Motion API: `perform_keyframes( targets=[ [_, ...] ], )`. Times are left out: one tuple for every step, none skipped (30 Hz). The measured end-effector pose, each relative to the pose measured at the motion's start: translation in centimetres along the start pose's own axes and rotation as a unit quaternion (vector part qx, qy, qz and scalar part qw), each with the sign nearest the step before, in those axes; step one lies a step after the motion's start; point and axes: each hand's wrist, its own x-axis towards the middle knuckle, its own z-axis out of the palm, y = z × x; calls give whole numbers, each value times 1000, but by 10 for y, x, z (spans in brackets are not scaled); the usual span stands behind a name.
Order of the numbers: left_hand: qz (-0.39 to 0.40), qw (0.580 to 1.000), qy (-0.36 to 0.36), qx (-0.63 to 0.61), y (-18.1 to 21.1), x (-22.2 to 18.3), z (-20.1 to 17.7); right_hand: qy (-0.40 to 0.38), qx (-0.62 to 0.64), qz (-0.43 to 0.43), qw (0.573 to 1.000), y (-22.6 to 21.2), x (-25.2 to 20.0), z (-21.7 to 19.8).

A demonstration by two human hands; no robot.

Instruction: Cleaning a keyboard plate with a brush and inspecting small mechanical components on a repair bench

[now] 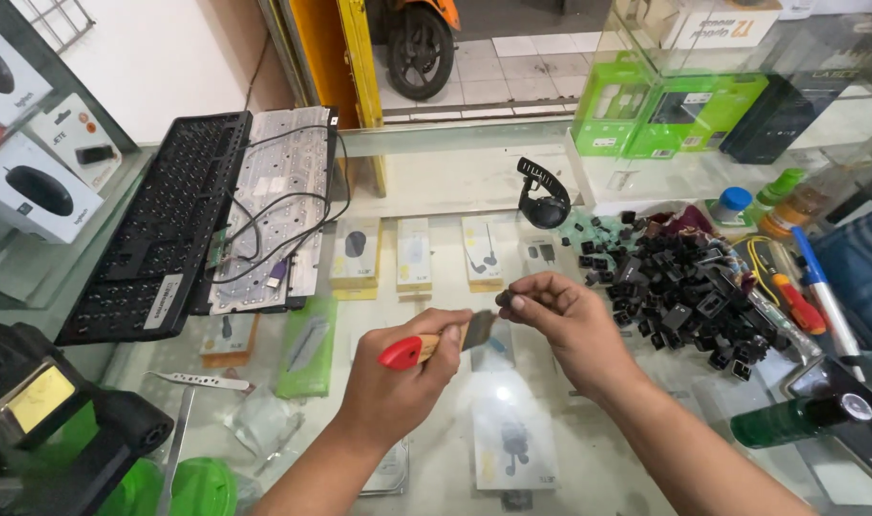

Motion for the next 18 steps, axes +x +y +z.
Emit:
perform_keyframes(
  targets=[
    [13,1000,21,5,0,-1,-1,11,-35,19,999,-10,-3,4],
    [26,999,42,10,0,-1,-2,21,-69,38,997,-19,-6,8],
    [27,999,43,11,1,-1,-1,21,-69,37,997,-19,-7,9],
    [42,999,26,2,2,0,0,12,-54,23,998,-19,-8,11],
    [56,998,7,-6,3,0,1,3,-39,11,999,-19,-10,12],
    [56,998,7,-6,0,-1,0,3,-39,12,999,-16,-9,11],
    [16,1000,9,12,-4,0,0,26,-37,27,999,-13,-6,10],
    [-24,999,12,31,-7,0,0,48,-35,43,997,-11,-3,8],
    [-23,999,11,31,-4,0,0,49,-34,42,997,-14,-4,9],
    [34,999,18,17,-1,0,0,25,-34,25,999,-16,-6,9],
    [88,996,27,2,2,-1,1,-1,-35,11,999,-18,-8,10],
    [87,996,28,3,1,-2,1,-2,-34,11,999,-16,-7,10],
    [45,999,7,-10,-1,-2,1,7,-60,10,998,-15,-6,9],
    [3,1000,-14,-22,-2,-2,2,15,-86,8,996,-13,-6,8],
    [4,1000,-16,-22,0,-2,2,17,-86,8,996,-20,-8,10],
    [39,999,13,-16,2,-3,2,23,-77,37,996,-27,-10,13],
    [72,996,44,-8,3,-4,1,27,-67,67,995,-33,-12,16],
    [72,996,44,-7,4,-3,1,26,-66,67,995,-27,-12,14]
  ],
)
